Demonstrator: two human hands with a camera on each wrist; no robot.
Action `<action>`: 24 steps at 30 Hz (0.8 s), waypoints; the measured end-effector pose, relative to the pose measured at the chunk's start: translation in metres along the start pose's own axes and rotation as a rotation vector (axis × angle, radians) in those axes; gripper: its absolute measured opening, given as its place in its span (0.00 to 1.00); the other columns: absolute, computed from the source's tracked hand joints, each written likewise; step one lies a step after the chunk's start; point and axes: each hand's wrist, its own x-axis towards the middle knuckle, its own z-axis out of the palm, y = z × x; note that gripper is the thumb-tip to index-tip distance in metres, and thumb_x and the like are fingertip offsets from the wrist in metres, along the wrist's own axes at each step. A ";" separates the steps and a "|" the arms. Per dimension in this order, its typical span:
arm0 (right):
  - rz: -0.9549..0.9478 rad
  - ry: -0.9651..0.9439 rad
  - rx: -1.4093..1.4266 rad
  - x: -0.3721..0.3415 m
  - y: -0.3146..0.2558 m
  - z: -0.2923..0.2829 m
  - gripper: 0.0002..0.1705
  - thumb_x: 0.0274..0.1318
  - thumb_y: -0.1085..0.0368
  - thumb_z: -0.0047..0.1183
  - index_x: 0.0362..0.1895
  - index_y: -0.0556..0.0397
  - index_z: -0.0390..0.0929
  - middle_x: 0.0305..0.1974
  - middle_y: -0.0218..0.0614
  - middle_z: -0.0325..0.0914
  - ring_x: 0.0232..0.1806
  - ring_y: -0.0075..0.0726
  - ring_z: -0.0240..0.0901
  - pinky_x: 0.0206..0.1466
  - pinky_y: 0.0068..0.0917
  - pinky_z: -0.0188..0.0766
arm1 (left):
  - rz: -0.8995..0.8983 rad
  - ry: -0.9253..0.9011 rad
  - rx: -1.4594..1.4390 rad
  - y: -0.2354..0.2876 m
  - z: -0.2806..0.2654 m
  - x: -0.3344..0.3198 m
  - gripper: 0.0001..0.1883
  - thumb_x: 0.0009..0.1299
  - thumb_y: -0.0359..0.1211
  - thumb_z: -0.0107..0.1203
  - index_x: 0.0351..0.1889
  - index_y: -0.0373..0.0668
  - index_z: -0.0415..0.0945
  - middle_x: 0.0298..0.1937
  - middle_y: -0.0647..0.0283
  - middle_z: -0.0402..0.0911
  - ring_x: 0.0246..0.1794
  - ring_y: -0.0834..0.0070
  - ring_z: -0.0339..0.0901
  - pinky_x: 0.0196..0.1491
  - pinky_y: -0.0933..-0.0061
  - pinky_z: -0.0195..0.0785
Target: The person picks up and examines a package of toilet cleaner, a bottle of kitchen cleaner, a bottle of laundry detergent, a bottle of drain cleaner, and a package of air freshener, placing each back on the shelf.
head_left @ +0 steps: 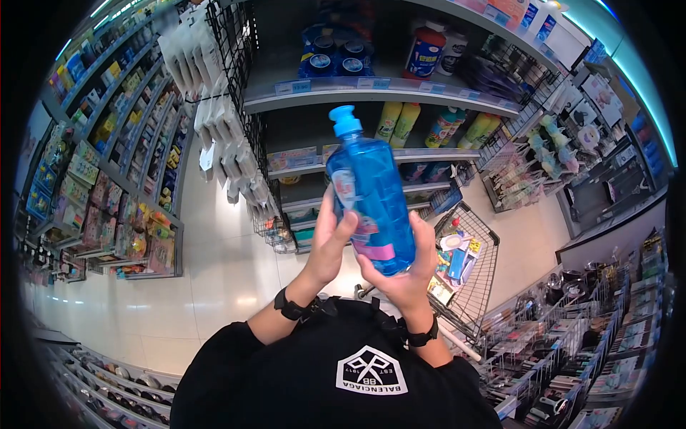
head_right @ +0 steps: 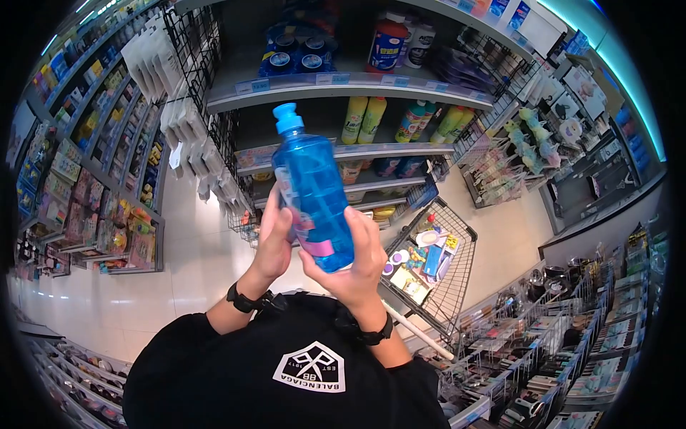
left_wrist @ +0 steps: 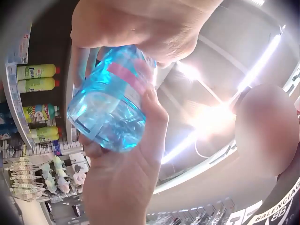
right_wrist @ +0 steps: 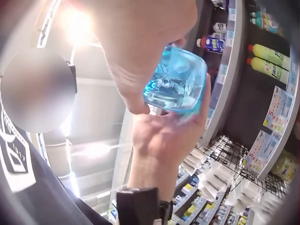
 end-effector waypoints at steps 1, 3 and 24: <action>-0.168 -0.043 -0.179 -0.001 -0.003 0.000 0.57 0.35 0.56 0.82 0.71 0.51 0.66 0.60 0.50 0.75 0.53 0.48 0.77 0.55 0.40 0.75 | -0.053 0.006 -0.106 -0.005 0.002 -0.002 0.44 0.78 0.57 0.52 0.81 0.38 0.50 0.70 0.51 0.72 0.67 0.64 0.75 0.70 0.58 0.70; -0.391 -0.013 -0.255 0.001 -0.012 0.008 0.46 0.35 0.53 0.81 0.64 0.42 0.77 0.62 0.41 0.79 0.42 0.39 0.74 0.47 0.33 0.69 | -0.207 -0.035 -0.370 -0.010 -0.004 -0.003 0.52 0.72 0.67 0.53 0.80 0.39 0.49 0.68 0.47 0.73 0.66 0.57 0.76 0.68 0.54 0.73; 0.101 -0.190 0.008 0.003 -0.011 0.028 0.51 0.42 0.62 0.77 0.73 0.52 0.67 0.71 0.58 0.68 0.63 0.58 0.75 0.67 0.45 0.71 | -0.076 0.023 0.023 0.008 -0.020 -0.001 0.44 0.78 0.45 0.59 0.80 0.41 0.42 0.68 0.54 0.68 0.67 0.70 0.72 0.67 0.65 0.69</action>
